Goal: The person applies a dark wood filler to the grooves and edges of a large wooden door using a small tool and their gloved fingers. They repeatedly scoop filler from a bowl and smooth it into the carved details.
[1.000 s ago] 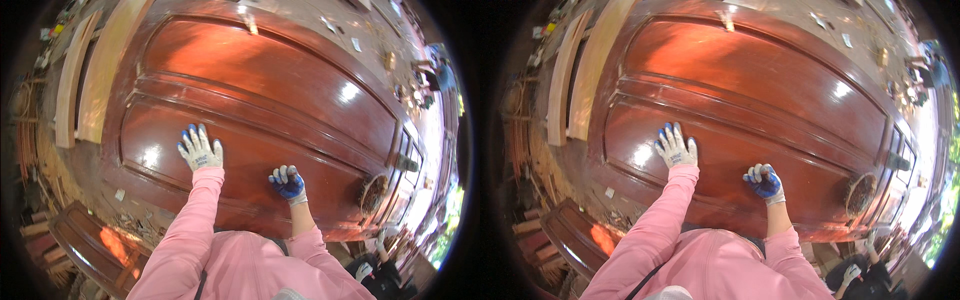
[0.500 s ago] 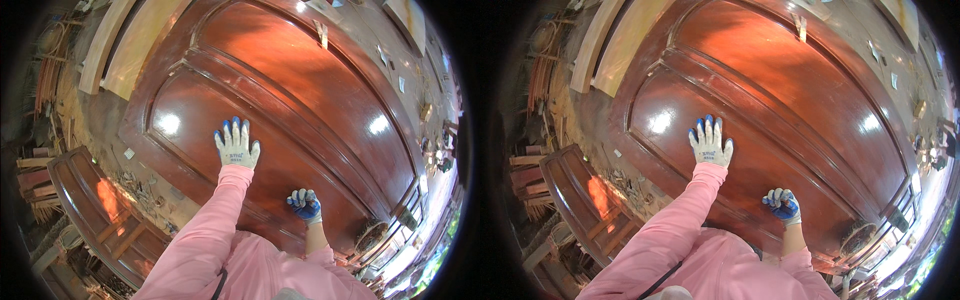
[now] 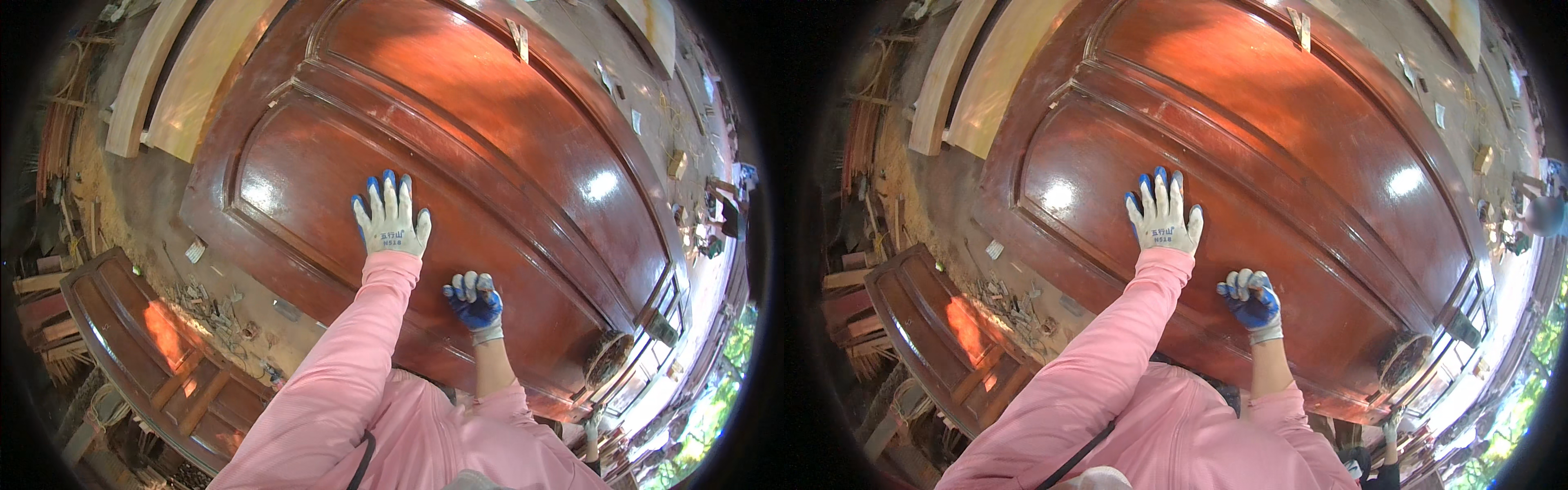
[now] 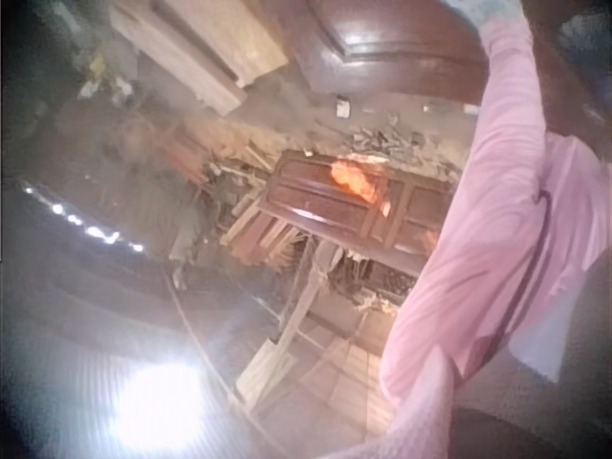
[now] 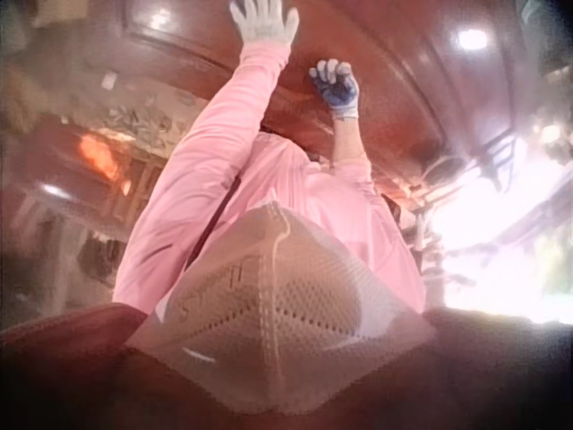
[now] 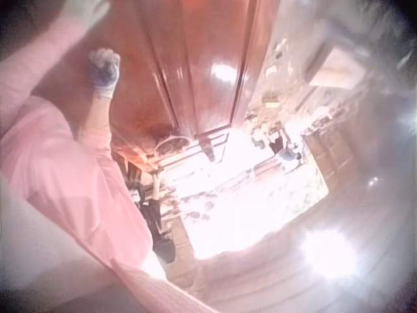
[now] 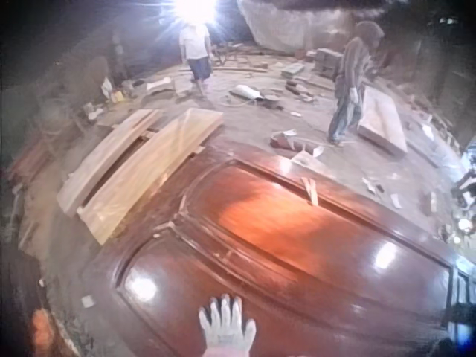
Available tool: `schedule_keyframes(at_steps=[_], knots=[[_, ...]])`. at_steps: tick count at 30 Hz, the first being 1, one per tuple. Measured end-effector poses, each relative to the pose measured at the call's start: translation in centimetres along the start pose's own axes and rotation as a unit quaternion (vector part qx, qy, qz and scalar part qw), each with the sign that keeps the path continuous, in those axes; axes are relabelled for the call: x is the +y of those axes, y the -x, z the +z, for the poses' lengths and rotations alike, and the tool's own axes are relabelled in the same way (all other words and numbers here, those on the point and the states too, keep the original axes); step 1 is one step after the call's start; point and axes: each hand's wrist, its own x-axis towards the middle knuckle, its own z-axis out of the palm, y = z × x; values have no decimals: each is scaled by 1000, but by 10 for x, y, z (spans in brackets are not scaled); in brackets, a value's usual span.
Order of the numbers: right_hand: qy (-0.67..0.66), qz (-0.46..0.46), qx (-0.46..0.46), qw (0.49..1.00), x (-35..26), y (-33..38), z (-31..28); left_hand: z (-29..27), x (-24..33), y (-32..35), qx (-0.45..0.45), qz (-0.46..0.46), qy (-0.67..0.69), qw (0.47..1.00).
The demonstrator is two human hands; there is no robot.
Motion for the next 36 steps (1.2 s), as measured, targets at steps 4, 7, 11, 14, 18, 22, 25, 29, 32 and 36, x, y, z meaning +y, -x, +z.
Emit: schedule_keyframes(at_steps=[4,7,11,14,18,22,25,29,32,36], knots=[[-32,-29,22,999,43,3,17,1,0,2,7,-3,18,1000],[-32,-55,33,997,62,23,30,2,3,1,5,1,32,999],[-10,-87,73,993,88,66,42,-2,1,-2,-22,3,40,999],[19,-103,91,990,100,99,59,-1,-15,-1,-53,96,71,991],[40,-102,108,988,112,133,66,-14,-63,39,-32,150,153,976],[47,-91,108,989,128,134,85,-49,-139,107,-22,138,152,979],[62,-64,85,992,135,128,83,-47,-192,143,-80,158,115,977],[52,-49,72,995,155,108,99,-63,-205,170,-117,171,93,974],[77,-60,54,994,165,107,106,-67,-189,187,-162,193,90,964],[80,-73,26,994,165,118,109,-65,-175,201,-196,245,71,947]])
